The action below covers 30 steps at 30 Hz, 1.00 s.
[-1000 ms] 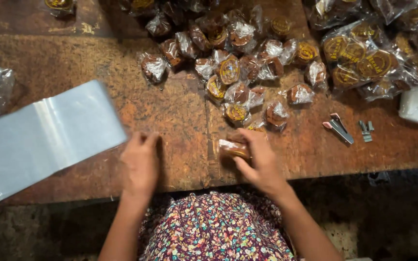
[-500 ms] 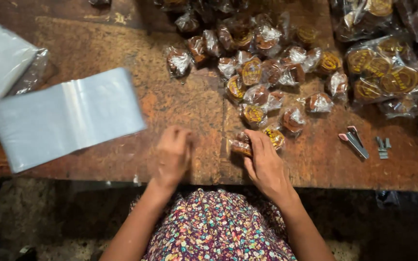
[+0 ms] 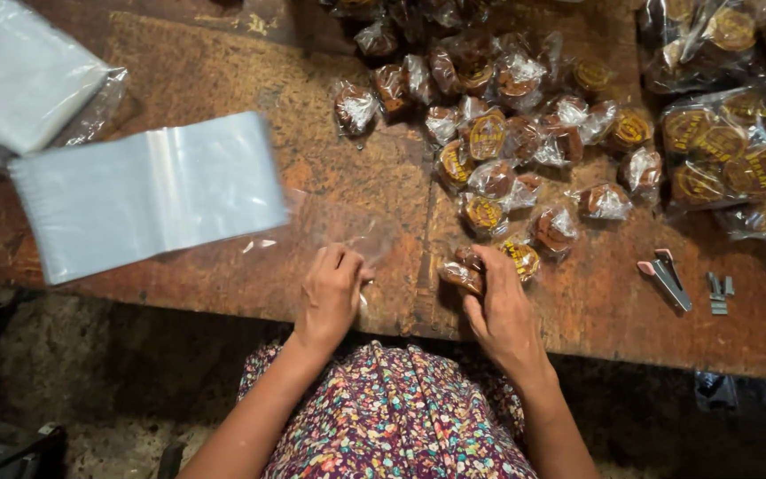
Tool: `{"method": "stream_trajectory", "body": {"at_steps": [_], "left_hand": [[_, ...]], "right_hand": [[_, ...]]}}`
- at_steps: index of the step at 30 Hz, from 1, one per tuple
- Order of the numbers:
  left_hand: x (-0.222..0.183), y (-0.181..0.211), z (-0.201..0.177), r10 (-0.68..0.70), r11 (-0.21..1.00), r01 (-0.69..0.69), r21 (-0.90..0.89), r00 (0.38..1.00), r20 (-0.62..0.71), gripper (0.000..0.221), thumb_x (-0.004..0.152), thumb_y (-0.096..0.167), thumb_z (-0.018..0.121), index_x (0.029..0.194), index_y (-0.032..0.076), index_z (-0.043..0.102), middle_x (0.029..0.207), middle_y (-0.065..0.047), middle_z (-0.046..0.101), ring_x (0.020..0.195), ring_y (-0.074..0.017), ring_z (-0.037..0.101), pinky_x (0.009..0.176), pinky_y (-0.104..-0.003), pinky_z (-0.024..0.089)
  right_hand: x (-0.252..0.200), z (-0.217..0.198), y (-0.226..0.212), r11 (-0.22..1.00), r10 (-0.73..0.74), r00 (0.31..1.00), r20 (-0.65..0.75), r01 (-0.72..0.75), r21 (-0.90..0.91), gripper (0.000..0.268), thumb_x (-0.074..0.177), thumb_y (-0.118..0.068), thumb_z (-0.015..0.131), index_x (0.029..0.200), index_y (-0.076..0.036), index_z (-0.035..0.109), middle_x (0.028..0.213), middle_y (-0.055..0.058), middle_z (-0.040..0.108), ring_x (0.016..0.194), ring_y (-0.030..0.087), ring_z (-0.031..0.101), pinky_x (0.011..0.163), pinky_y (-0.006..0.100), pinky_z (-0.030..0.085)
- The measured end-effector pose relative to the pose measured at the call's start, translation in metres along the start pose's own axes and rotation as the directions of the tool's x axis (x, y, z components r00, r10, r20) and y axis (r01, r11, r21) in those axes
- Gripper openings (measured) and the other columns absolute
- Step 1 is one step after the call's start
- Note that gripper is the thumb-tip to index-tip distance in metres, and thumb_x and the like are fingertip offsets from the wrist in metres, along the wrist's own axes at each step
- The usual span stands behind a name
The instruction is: Packaging small foil-wrapped items into plastic bags and sealing them with a stapler
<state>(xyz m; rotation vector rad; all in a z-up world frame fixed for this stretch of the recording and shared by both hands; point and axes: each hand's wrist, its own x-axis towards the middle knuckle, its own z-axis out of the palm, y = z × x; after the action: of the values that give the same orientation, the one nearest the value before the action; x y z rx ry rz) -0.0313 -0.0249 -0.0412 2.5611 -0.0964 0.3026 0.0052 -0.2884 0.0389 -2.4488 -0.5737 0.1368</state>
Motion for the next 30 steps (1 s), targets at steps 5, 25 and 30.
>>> {"method": "stream_trajectory", "body": {"at_steps": [5,25,30], "left_hand": [[0.01,-0.005,-0.007,-0.052,0.998,0.053,-0.018,0.997,0.052,0.012,0.095,0.021,0.066,0.084,0.018,0.066,0.081,-0.002,0.061,0.08,-0.0245,0.067,0.071,-0.036,0.055],[0.029,0.052,0.011,0.038,0.835,-0.08,0.544,0.995,0.089,0.004,0.075,0.005,0.07,0.079,0.006,0.07,0.084,-0.009,0.059,0.062,-0.0249,0.067,0.049,-0.035,0.055],[0.033,0.069,0.014,0.135,0.902,-0.225,0.369,0.958,0.255,0.039,0.072,0.006,0.073,0.11,0.01,0.064,0.1,-0.002,0.056,0.073,-0.0212,0.068,0.053,-0.033,0.058]], "right_hand": [[-0.008,0.018,0.016,1.0,-0.002,0.99,-0.14,0.003,0.01,0.061,0.093,-0.018,0.065,0.149,-0.008,0.042,0.133,0.017,0.055,0.127,0.041,0.057,0.105,0.053,0.049],[0.004,0.024,0.0,0.953,-0.208,0.942,-0.264,0.134,-0.273,0.067,0.096,0.0,0.047,0.16,0.002,0.027,0.134,0.021,0.047,0.129,0.039,0.051,0.11,0.044,0.046],[0.005,0.018,0.009,0.991,-0.101,0.994,-0.045,0.096,-0.09,0.075,0.083,-0.003,0.062,0.154,0.0,0.038,0.135,0.022,0.05,0.131,0.042,0.05,0.114,0.05,0.041]]}}
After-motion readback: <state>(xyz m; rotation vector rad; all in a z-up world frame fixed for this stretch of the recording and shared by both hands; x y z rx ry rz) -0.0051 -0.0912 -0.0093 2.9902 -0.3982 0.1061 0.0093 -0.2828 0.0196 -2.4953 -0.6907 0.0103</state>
